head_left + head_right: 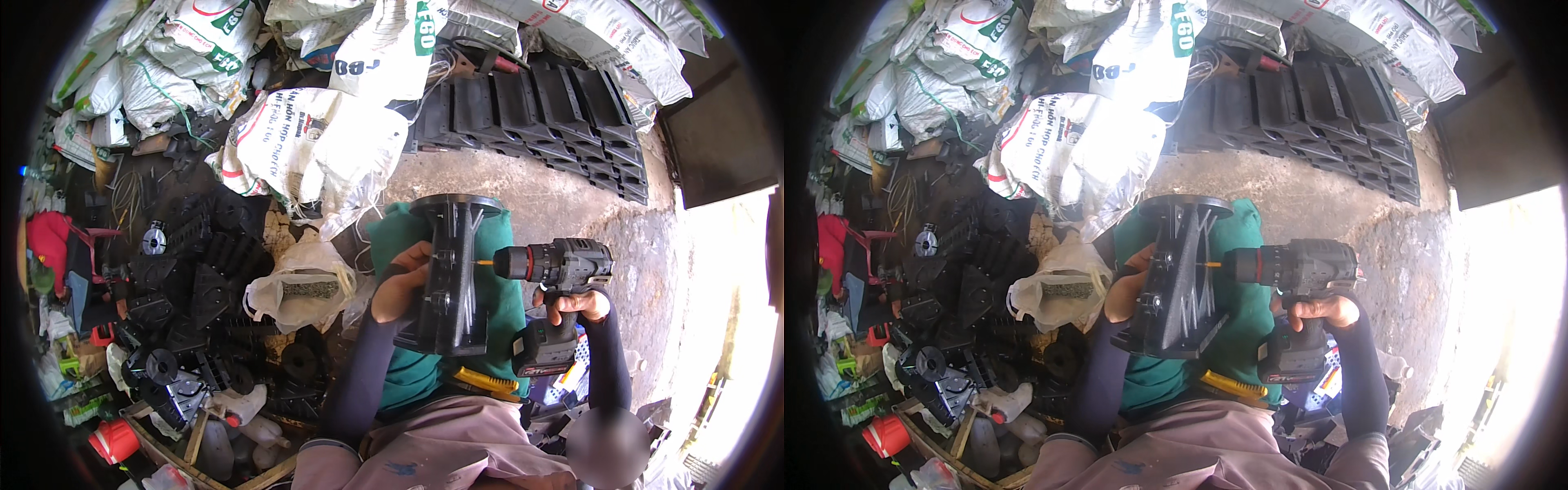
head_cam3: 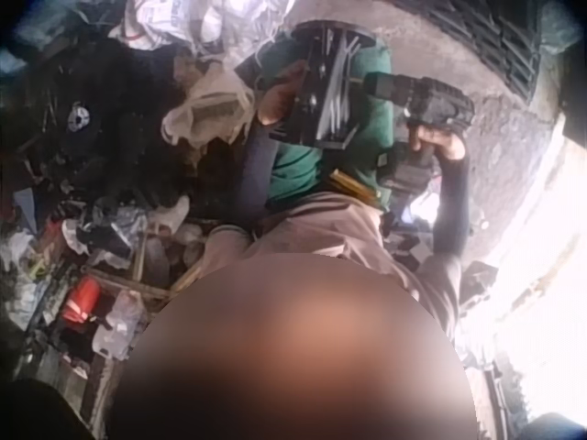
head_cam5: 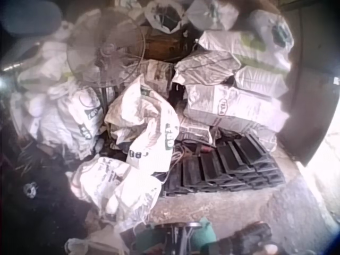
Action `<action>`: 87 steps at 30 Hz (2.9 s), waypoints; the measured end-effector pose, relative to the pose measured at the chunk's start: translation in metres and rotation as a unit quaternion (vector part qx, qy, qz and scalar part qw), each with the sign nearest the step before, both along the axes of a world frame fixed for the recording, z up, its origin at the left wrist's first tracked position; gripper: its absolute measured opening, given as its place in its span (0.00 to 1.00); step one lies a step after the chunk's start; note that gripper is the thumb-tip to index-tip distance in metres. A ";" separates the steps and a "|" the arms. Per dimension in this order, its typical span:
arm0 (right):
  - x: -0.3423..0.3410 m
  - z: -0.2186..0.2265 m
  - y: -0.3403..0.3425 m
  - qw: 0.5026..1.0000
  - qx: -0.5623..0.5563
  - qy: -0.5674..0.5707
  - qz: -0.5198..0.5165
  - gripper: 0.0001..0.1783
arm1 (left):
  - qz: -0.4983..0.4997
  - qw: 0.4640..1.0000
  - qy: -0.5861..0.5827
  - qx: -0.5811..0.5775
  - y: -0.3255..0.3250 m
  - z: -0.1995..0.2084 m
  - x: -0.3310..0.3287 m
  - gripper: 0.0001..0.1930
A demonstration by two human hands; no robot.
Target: The person uses pliers to trim a black plastic part, then uses a cordless drill to drive screws into it. The person flips the part over to access different sides and continues fastening screws. The finished part is placed on a nearby pile of similar parts.
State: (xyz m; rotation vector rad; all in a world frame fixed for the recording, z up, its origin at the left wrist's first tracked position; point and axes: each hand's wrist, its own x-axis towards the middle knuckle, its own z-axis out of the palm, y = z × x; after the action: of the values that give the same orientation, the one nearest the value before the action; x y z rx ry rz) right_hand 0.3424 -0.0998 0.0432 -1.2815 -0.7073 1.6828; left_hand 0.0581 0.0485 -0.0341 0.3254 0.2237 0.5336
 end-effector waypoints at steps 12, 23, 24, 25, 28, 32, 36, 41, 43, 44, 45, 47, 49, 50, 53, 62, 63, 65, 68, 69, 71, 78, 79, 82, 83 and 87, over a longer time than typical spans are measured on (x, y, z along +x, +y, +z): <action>-0.012 0.007 -0.003 0.998 -0.015 -0.022 -0.059 0.25 | 0.002 1.000 -0.019 -0.004 0.003 0.003 -0.002 0.08; -0.006 0.002 -0.004 0.999 -0.005 0.010 -0.049 0.29 | 0.022 1.000 -0.007 -0.016 -0.003 0.000 0.002 0.08; -0.004 0.002 -0.003 0.999 -0.006 0.005 -0.040 0.30 | 0.026 0.999 -0.010 -0.023 -0.004 0.000 0.001 0.08; -0.003 0.001 -0.002 1.000 0.010 0.010 -0.023 0.31 | 0.030 0.999 -0.014 -0.030 -0.005 0.001 0.001 0.09; 0.003 -0.003 0.002 0.999 0.031 0.003 0.040 0.34 | 0.035 0.999 -0.006 -0.006 -0.005 0.001 0.001 0.08; 0.008 -0.011 0.003 0.996 0.035 0.053 0.056 0.34 | 0.025 1.000 -0.016 0.010 -0.003 -0.001 -0.001 0.08; 0.008 -0.013 0.002 0.997 0.010 0.062 0.041 0.35 | 0.008 1.000 -0.010 0.002 -0.001 -0.001 -0.004 0.08; 0.005 -0.008 0.003 0.999 0.019 0.008 0.040 0.32 | 0.003 1.000 0.016 0.008 0.001 0.001 -0.005 0.07; 0.003 -0.004 0.001 0.999 0.016 -0.019 0.031 0.29 | 0.000 1.000 0.006 0.002 0.003 0.001 -0.003 0.07; 0.002 -0.002 0.000 0.999 0.016 -0.040 0.031 0.28 | -0.003 1.000 0.007 0.000 0.004 0.002 -0.002 0.07; 0.001 -0.001 -0.001 0.999 0.003 -0.032 0.021 0.30 | -0.005 1.000 0.008 -0.001 0.005 0.003 -0.002 0.07; 0.000 0.001 -0.002 0.999 -0.005 -0.032 0.008 0.36 | -0.009 1.000 0.009 -0.006 0.006 0.005 -0.002 0.06; -0.001 0.001 -0.004 0.999 -0.017 -0.030 -0.008 0.30 | -0.010 1.000 0.010 -0.016 0.006 0.007 -0.002 0.06; -0.001 0.000 -0.004 0.999 -0.015 -0.035 -0.011 0.27 | -0.010 1.000 0.009 -0.017 0.006 0.008 -0.002 0.06; -0.001 -0.003 -0.005 0.999 -0.015 -0.046 -0.003 0.27 | -0.012 1.000 0.011 -0.018 0.006 0.009 -0.003 0.06; 0.004 -0.008 -0.007 1.000 -0.018 -0.026 0.002 0.32 | -0.017 1.000 -0.007 0.002 0.007 0.004 -0.001 0.06; 0.003 -0.008 -0.007 0.999 -0.019 -0.027 0.001 0.32 | -0.016 1.000 -0.005 0.000 0.007 0.004 -0.001 0.06; 0.002 -0.006 -0.007 0.999 -0.015 -0.030 -0.005 0.31 | -0.006 1.000 0.020 -0.001 0.006 0.006 -0.001 0.06; -0.002 -0.001 -0.006 0.999 -0.018 -0.037 -0.020 0.30 | 0.023 0.993 0.108 0.048 0.005 0.014 -0.005 0.07; -0.003 0.001 -0.006 0.999 -0.019 -0.028 -0.018 0.30 | 0.034 0.984 0.149 0.094 0.008 0.018 -0.007 0.08; -0.008 0.005 -0.005 1.000 -0.025 -0.006 -0.017 0.28 | 0.031 0.983 0.174 0.057 0.013 0.029 -0.014 0.12; -0.033 0.030 -0.004 0.954 0.039 -0.288 0.071 0.21 | 0.062 0.944 0.305 0.108 0.028 0.068 -0.017 0.31; -0.036 0.036 -0.004 0.916 0.086 -0.379 0.098 0.22 | 0.030 0.937 0.326 0.118 0.027 0.072 -0.017 0.30; -0.031 0.051 0.007 0.925 0.065 -0.333 0.172 0.24 | -0.025 0.916 0.367 0.163 0.027 0.079 -0.017 0.28; -0.031 0.054 0.011 0.917 0.064 -0.345 0.191 0.23 | -0.036 0.919 0.359 0.157 0.027 0.079 -0.018 0.28; -0.030 0.051 0.018 0.873 0.191 -0.384 0.232 0.23 | -0.042 0.929 0.338 0.144 0.029 0.073 -0.018 0.26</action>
State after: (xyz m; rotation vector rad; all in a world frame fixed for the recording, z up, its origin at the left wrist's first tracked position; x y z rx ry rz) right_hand 0.3128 -0.0814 0.0941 -1.5524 -1.8484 1.2231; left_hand 0.0397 0.0774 0.0389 0.8019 0.8010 0.3507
